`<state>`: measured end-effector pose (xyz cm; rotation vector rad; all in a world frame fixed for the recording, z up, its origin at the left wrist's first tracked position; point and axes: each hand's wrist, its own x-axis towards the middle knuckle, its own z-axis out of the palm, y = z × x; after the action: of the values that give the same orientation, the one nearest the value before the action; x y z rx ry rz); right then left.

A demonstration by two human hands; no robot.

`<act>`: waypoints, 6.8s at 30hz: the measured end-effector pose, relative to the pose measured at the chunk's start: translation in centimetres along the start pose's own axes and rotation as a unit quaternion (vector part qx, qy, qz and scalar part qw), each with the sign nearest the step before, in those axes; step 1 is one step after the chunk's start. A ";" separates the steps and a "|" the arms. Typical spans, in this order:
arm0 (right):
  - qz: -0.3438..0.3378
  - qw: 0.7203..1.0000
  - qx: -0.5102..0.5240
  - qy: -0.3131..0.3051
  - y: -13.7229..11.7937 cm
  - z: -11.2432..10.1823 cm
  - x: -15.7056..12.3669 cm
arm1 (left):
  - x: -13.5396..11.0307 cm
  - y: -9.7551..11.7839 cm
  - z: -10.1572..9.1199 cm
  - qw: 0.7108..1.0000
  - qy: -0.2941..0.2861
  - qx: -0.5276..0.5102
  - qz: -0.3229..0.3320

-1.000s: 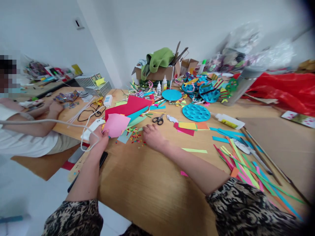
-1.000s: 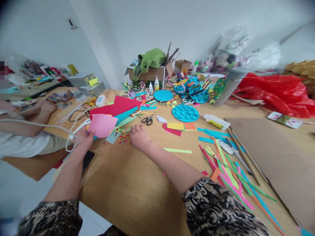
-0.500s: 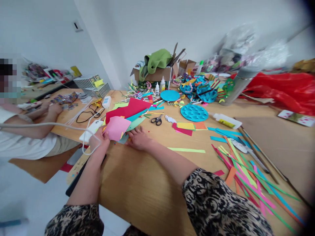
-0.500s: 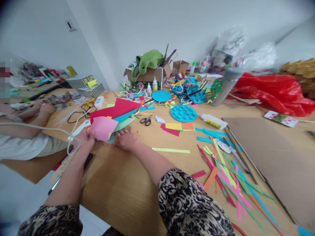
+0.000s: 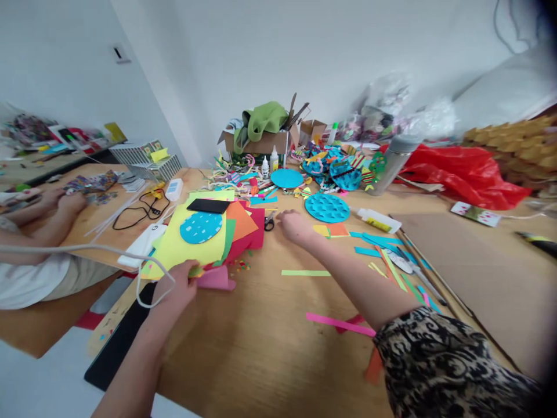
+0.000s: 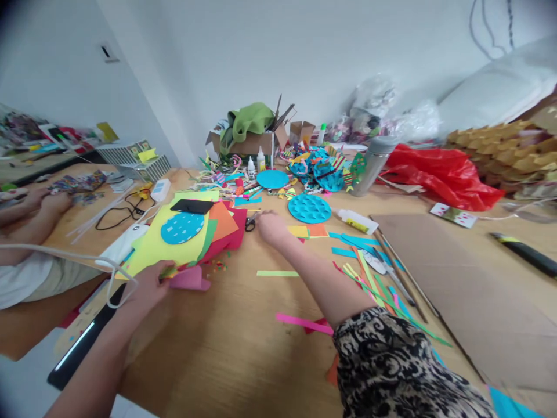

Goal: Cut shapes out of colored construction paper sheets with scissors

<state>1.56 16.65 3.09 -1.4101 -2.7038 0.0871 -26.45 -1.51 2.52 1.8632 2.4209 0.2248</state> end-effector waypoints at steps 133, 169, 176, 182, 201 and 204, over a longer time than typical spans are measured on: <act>0.209 0.975 0.032 -0.066 6.8 -1.8 2.4 | -1.9 19.0 7.5 0.887 0.057 -0.207 0.408; 0.140 0.990 -0.010 0.032 -2.5 -0.9 -33.6 | -3.3 19.9 6.3 0.880 -0.024 -0.153 0.449; 0.169 0.983 -0.007 0.076 -3.5 1.2 -36.7 | -3.3 20.2 6.7 0.883 -0.093 -0.097 0.450; 0.207 0.975 0.021 0.084 -3.5 0.8 -36.8 | -3.9 20.8 6.4 0.886 -0.042 -0.113 0.448; 0.310 0.921 0.188 0.146 -2.9 -1.2 -38.9 | -4.4 22.5 6.4 0.884 -0.068 -0.216 0.409; 0.313 0.917 0.180 0.170 -2.6 -1.7 -39.2 | -4.1 22.0 7.0 0.906 -0.025 -0.135 0.401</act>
<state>21.95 -16.92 2.90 -1.8815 -1.7681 0.3287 -3.31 0.49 -0.89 2.5401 1.3556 0.5107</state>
